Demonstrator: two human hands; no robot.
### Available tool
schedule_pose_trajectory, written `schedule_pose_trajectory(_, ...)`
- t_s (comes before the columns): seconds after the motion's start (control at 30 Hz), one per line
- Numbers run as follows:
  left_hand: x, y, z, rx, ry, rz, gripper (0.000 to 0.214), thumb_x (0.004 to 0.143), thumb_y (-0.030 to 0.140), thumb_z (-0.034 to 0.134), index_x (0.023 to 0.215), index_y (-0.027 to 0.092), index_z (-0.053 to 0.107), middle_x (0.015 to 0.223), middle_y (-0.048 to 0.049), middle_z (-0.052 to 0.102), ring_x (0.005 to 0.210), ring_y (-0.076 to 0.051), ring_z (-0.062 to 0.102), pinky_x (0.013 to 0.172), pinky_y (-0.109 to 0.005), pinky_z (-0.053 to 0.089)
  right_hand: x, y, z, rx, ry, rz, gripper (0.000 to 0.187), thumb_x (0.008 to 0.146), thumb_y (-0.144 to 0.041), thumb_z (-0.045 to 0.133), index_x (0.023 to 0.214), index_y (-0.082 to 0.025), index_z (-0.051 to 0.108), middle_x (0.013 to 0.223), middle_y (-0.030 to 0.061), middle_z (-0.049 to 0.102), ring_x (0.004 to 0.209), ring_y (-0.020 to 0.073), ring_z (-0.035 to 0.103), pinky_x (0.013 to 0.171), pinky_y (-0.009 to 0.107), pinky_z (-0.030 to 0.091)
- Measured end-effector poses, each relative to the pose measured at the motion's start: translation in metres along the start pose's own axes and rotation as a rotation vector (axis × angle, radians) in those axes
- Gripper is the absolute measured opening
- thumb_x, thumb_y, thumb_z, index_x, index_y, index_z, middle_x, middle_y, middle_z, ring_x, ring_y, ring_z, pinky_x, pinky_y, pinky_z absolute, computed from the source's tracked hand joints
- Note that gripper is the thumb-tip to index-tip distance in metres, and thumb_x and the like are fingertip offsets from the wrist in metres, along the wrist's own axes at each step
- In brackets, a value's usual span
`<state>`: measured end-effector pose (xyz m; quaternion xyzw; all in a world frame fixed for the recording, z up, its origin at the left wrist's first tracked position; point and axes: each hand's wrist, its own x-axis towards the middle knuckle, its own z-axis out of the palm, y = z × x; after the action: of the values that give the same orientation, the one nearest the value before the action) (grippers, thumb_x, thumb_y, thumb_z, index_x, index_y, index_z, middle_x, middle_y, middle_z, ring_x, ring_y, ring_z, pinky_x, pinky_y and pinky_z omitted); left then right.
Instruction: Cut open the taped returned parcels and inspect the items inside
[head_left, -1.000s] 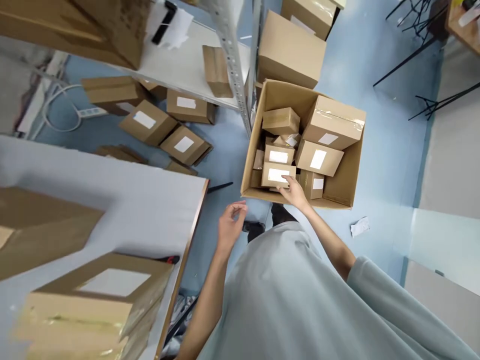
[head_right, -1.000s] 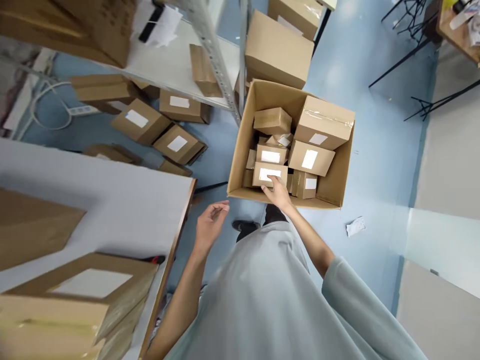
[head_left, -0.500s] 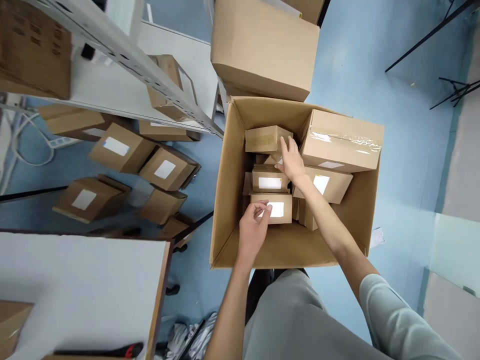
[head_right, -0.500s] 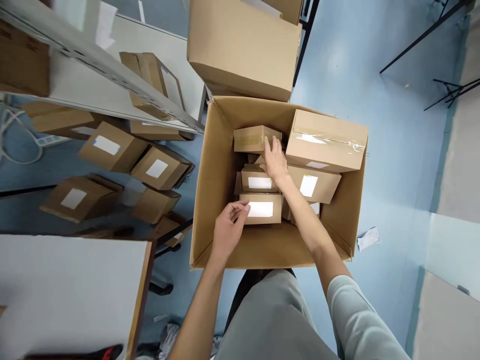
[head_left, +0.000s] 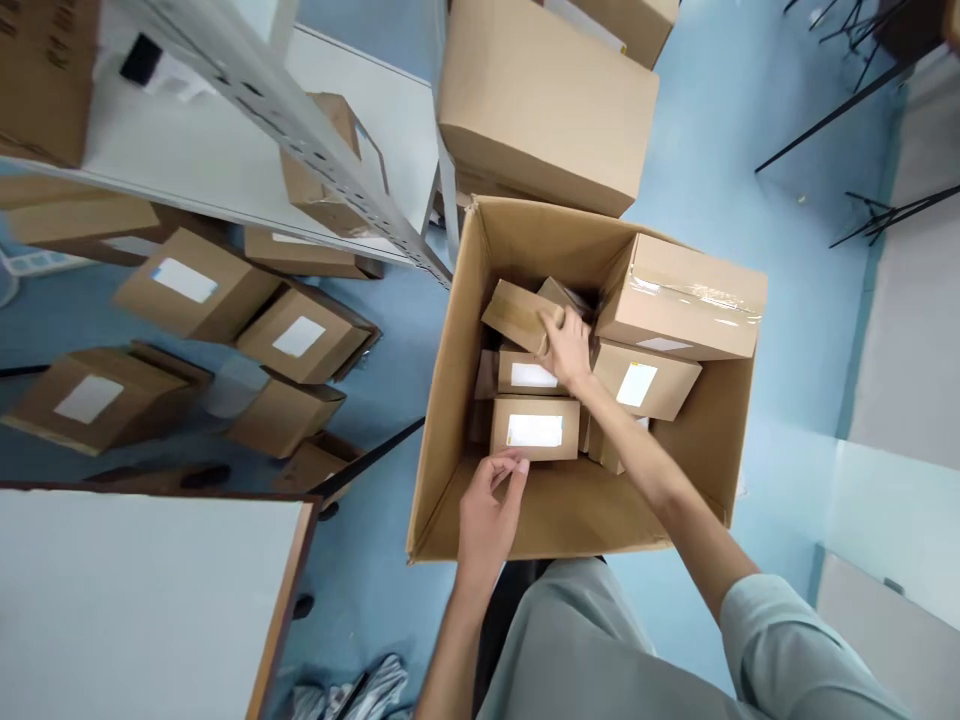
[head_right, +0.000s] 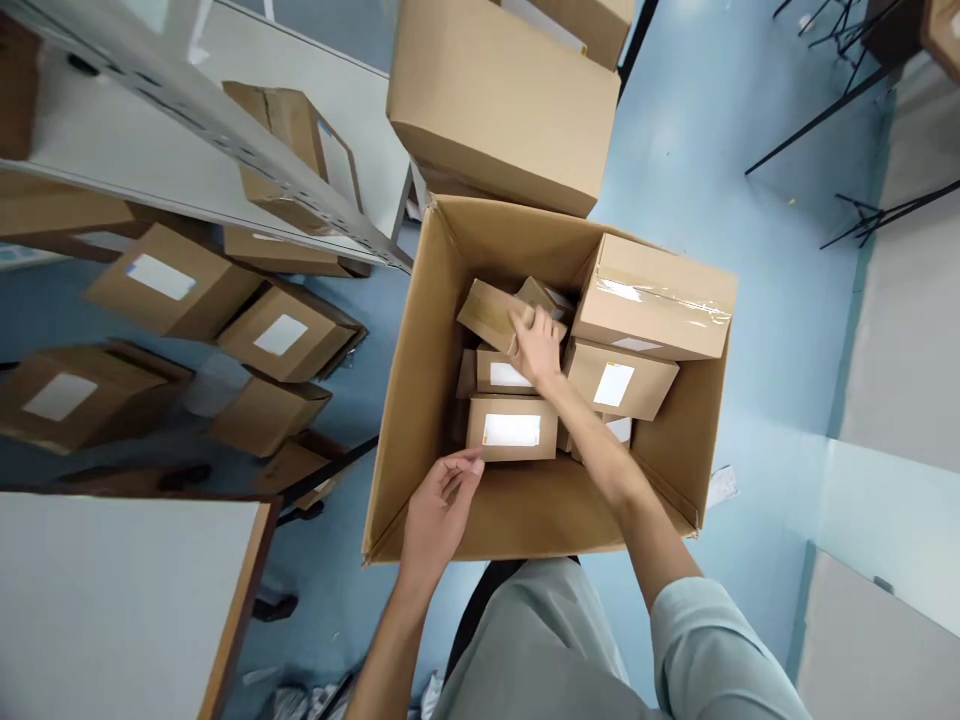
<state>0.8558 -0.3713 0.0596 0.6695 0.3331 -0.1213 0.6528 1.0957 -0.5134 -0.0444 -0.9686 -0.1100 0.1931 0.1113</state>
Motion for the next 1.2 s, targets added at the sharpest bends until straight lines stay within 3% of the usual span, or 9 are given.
schedule_pose_trajectory(0.13,-0.036,-0.016,-0.032,-0.062,0.014,-0.013,0.046,0.095,0.07,0.077,0.09,0.025,0.067,0.132,-0.0139,0.082,0.132,-0.032,0.076,0.119,-0.049,0.058,-0.136,-0.022,-0.011,0.099,0.212,0.104,0.085,0.085,-0.029,0.084,0.165,-0.026,0.056,0.173,0.0231,0.038,0.16,0.0447,0.043,0.127,0.065,0.044)
schedule_pose_trajectory(0.27,-0.072,-0.03,-0.058,-0.17,0.064,0.025,0.048,0.093,0.073,0.079,0.089,0.026,0.068,0.129,-0.0141,0.083,0.128,-0.033,0.079,0.117,-0.05,0.061,-0.26,-0.056,-0.042,0.16,0.472,0.004,0.084,0.077,-0.037,0.089,0.156,-0.033,0.061,0.168,0.0179,0.039,0.152,0.048,0.049,0.119,0.072,0.048)
schedule_pose_trajectory(0.47,-0.152,-0.037,-0.099,-0.329,0.23,0.168,0.05,0.1,0.068,0.074,0.125,0.026,0.07,0.135,-0.0159,0.079,0.125,-0.032,0.079,0.107,-0.051,0.066,-0.37,-0.135,-0.065,0.348,0.529,-0.303,0.074,0.085,-0.046,0.091,0.152,-0.031,0.062,0.161,0.0174,0.044,0.148,0.0424,0.055,0.12,0.068,0.051)
schedule_pose_trajectory(0.6,-0.218,-0.055,-0.16,-0.399,0.401,0.283,0.051,0.102,0.06,0.074,0.139,0.026,0.067,0.151,-0.0176,0.071,0.135,-0.032,0.074,0.109,-0.049,0.065,-0.399,-0.202,-0.043,0.496,0.443,-0.484,0.076,0.087,-0.054,0.091,0.152,-0.026,0.062,0.157,0.0175,0.048,0.15,0.0405,0.056,0.127,0.066,0.048)
schedule_pose_trajectory(0.7,-0.274,-0.088,-0.219,-0.37,0.491,0.341,0.046,0.102,0.055,0.075,0.138,0.026,0.072,0.148,-0.0159,0.074,0.134,-0.032,0.075,0.111,-0.049,0.064,-0.406,-0.264,-0.011,0.527,0.345,-0.565,0.082,0.085,-0.057,0.091,0.154,-0.025,0.061,0.156,0.0188,0.049,0.155,0.0418,0.052,0.13,0.063,0.045)
schedule_pose_trajectory(0.87,-0.357,-0.18,-0.312,-0.461,0.906,0.258,0.041,0.098,0.047,0.075,0.131,0.021,0.076,0.138,-0.0162,0.079,0.132,-0.03,0.076,0.12,-0.047,0.058,-0.408,-0.386,0.059,0.518,0.204,-0.529,0.082,0.085,-0.049,0.091,0.155,-0.021,0.059,0.16,0.0245,0.049,0.161,0.044,0.045,0.135,0.064,0.037)
schedule_pose_trajectory(0.97,-0.39,-0.245,-0.361,-0.521,1.18,0.131,0.035,0.098,0.039,0.073,0.127,0.018,0.074,0.136,-0.0167,0.079,0.131,-0.03,0.075,0.123,-0.047,0.055,-0.416,-0.438,0.102,0.518,0.135,-0.51,0.082,0.087,-0.044,0.087,0.157,-0.017,0.053,0.164,0.0282,0.045,0.163,0.0432,0.042,0.137,0.066,0.033)
schedule_pose_trajectory(1.1,-0.412,-0.322,-0.416,-0.443,1.428,-0.063,0.04,0.099,0.035,0.073,0.135,0.017,0.071,0.148,-0.0187,0.071,0.147,-0.032,0.064,0.132,-0.048,0.046,-0.427,-0.448,0.138,0.426,0.015,-0.593,0.085,0.08,-0.043,0.092,0.15,-0.013,0.055,0.159,0.0287,0.05,0.156,0.0406,0.049,0.133,0.06,0.041)
schedule_pose_trajectory(1.2,-0.414,-0.361,-0.446,-0.498,1.45,-0.212,0.055,0.095,0.038,0.08,0.143,0.015,0.066,0.158,-0.0216,0.064,0.155,-0.035,0.057,0.136,-0.049,0.041,-0.413,-0.431,0.137,0.421,-0.129,-0.594,0.1,0.08,-0.057,0.09,0.161,-0.016,0.049,0.158,0.0247,0.058,0.149,0.0367,0.058,0.131,0.055,0.047)
